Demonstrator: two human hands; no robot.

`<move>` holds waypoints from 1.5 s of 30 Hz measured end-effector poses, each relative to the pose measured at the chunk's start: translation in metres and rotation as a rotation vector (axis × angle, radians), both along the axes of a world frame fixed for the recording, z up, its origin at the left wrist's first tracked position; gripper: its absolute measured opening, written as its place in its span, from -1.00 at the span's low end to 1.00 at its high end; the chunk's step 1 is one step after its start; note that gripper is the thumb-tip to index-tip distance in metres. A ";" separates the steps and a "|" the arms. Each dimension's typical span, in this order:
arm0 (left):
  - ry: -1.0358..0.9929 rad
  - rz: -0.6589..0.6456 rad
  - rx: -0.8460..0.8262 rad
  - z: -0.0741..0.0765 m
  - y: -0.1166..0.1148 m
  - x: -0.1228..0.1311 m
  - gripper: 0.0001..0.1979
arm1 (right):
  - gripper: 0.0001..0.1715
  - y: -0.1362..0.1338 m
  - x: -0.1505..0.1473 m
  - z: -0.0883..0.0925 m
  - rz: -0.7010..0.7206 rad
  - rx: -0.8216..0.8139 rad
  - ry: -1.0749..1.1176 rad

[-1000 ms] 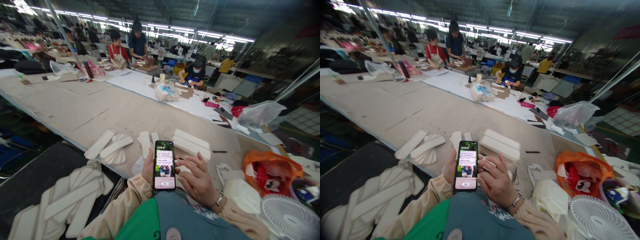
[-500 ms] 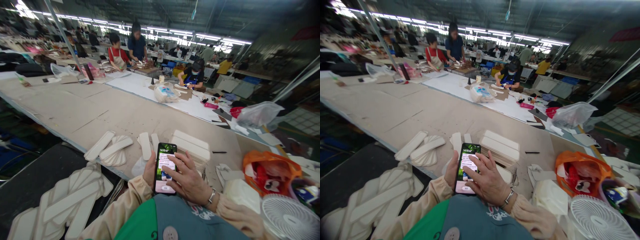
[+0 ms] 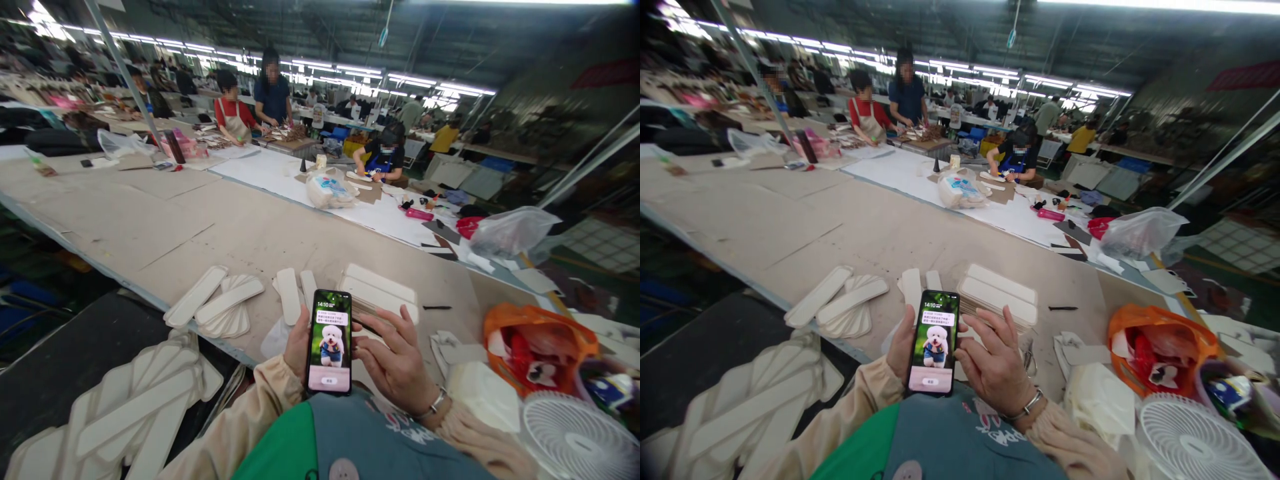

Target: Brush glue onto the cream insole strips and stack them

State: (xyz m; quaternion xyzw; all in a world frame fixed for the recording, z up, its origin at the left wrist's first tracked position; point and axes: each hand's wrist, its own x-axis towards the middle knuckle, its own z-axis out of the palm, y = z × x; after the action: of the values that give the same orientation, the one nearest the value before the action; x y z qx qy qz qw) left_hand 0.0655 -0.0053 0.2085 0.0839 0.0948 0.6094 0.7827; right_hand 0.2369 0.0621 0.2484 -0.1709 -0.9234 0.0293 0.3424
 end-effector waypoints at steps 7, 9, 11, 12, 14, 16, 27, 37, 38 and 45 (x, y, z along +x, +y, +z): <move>-0.048 -0.004 -0.021 -0.007 0.002 0.002 -0.26 | -0.58 -0.001 -0.012 -0.001 0.041 0.010 -0.151; -0.053 0.003 -0.020 -0.007 0.002 0.002 -0.30 | -0.53 -0.001 -0.019 0.000 0.053 0.005 -0.186; -0.051 0.013 -0.022 -0.005 0.002 0.002 -0.31 | -0.50 -0.002 -0.024 0.001 0.061 0.004 -0.208; -0.047 0.018 -0.027 -0.004 0.002 0.003 -0.32 | -0.50 -0.002 -0.027 0.002 0.063 0.005 -0.217; -0.032 0.040 -0.037 -0.002 0.003 0.004 -0.35 | -0.50 -0.002 -0.030 0.002 0.059 0.006 -0.226; -0.016 0.055 -0.043 -0.003 0.002 0.004 -0.35 | -0.51 -0.001 -0.029 0.002 0.042 0.000 -0.220; -0.010 0.013 -0.018 -0.017 0.003 -0.007 -0.19 | -0.77 0.008 0.012 -0.013 -0.122 -0.120 0.058; -0.008 0.040 -0.030 -0.010 0.003 -0.003 -0.15 | -0.60 -0.013 -0.005 -0.039 0.001 -1.428 0.246; -0.007 0.022 -0.031 -0.011 0.002 -0.004 -0.13 | -0.56 -0.015 -0.006 -0.040 -0.014 -1.548 0.246; 0.064 0.113 -0.100 -0.014 0.002 -0.010 -0.14 | -0.49 -0.023 -0.006 -0.041 0.121 -1.906 0.181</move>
State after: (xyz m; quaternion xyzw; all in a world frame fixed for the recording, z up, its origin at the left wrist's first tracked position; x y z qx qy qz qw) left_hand 0.0558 -0.0038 0.1942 0.0588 0.1548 0.6439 0.7470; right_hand 0.2304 0.0394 0.2073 -0.3269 -0.4888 0.7987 0.1275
